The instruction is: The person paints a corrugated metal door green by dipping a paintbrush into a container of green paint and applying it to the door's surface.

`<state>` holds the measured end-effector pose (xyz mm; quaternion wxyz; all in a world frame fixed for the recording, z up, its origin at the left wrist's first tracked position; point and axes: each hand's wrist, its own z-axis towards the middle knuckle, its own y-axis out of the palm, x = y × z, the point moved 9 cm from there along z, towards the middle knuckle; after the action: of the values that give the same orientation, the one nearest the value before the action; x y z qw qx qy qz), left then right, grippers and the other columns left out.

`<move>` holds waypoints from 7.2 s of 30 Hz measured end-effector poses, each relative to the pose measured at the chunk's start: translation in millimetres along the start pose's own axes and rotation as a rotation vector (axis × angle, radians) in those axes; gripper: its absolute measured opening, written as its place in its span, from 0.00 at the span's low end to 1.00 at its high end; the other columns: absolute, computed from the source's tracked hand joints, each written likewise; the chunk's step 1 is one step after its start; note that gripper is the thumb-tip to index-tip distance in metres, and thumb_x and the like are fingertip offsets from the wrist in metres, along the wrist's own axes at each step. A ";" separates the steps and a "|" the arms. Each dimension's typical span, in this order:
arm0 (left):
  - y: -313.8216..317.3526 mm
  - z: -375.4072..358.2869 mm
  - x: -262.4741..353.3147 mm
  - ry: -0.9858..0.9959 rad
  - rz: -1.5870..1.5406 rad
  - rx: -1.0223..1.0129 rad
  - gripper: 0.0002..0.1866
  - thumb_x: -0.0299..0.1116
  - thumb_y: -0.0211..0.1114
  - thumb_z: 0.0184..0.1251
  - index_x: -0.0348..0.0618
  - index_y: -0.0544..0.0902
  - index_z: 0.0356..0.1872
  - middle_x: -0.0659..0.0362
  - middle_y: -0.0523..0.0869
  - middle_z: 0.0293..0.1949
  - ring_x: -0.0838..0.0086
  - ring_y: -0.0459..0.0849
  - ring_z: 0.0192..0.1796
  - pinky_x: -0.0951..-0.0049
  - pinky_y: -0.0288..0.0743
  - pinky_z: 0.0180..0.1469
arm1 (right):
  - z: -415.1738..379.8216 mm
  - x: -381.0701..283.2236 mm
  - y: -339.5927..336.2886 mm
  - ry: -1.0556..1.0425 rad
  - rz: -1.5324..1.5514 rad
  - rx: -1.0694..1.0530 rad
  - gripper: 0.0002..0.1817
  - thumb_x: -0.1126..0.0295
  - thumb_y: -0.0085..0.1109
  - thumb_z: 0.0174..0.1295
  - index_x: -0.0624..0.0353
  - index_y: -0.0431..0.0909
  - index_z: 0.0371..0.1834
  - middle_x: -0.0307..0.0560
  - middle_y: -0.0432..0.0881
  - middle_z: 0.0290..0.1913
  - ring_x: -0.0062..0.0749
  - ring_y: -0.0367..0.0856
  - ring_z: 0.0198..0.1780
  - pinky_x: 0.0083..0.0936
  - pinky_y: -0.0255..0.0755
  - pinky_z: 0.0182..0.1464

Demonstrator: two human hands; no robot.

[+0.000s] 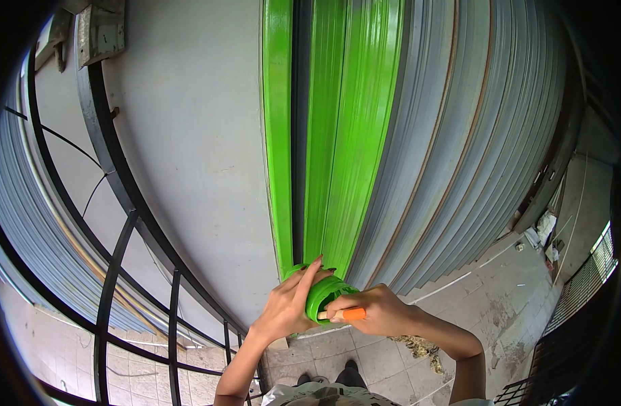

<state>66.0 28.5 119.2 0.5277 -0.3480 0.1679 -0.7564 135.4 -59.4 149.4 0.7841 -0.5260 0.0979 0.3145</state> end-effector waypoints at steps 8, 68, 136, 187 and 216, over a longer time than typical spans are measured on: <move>9.8 -5.5 -15.6 -0.174 -0.115 -0.086 0.69 0.33 0.84 0.31 0.38 0.45 0.77 0.52 0.83 0.58 0.51 0.83 0.56 0.59 0.79 0.59 | -9.5 13.0 -17.6 0.109 0.036 0.160 0.09 0.70 0.66 0.63 0.57 0.81 0.45 0.41 0.88 0.40 0.33 0.88 0.34 0.24 0.81 0.35; 61.1 -91.0 -105.7 -0.698 -0.145 0.185 0.75 0.47 0.87 0.29 0.36 0.41 0.76 0.48 0.87 0.50 0.53 0.89 0.43 0.61 0.83 0.43 | 15.8 147.4 -43.4 -0.122 -0.530 0.689 0.09 0.80 0.66 0.58 0.59 0.79 0.40 0.49 0.88 0.47 0.34 0.90 0.40 0.22 0.84 0.32; 102.0 -132.4 -87.1 -0.864 -0.407 -0.018 0.73 0.42 0.88 0.29 0.37 0.43 0.76 0.45 0.86 0.51 0.54 0.88 0.50 0.61 0.82 0.53 | 62.5 185.0 -8.5 -0.156 -1.043 0.282 0.06 0.75 0.61 0.58 0.53 0.74 0.34 0.55 0.83 0.44 0.42 0.89 0.43 0.26 0.86 0.30; 100.2 -118.8 -78.3 -0.731 -0.434 0.028 0.73 0.44 0.88 0.29 0.37 0.44 0.76 0.44 0.85 0.53 0.53 0.88 0.50 0.60 0.83 0.52 | 106.9 135.3 -74.5 -0.346 -1.377 0.415 0.06 0.72 0.61 0.59 0.54 0.71 0.30 0.61 0.82 0.39 0.45 0.88 0.43 0.28 0.86 0.38; 86.2 -117.1 -68.6 -0.713 -0.457 0.015 0.72 0.36 0.88 0.30 0.39 0.43 0.76 0.43 0.86 0.49 0.55 0.87 0.52 0.59 0.82 0.56 | 157.2 120.5 -97.5 -0.334 -1.433 0.408 0.06 0.74 0.61 0.57 0.54 0.71 0.31 0.55 0.84 0.41 0.40 0.88 0.42 0.27 0.87 0.32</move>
<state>56.1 44.8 -40.4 0.3738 -0.6125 -0.1122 -0.6874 260.0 102.7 232.7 0.8825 -0.2512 -0.3312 -0.2199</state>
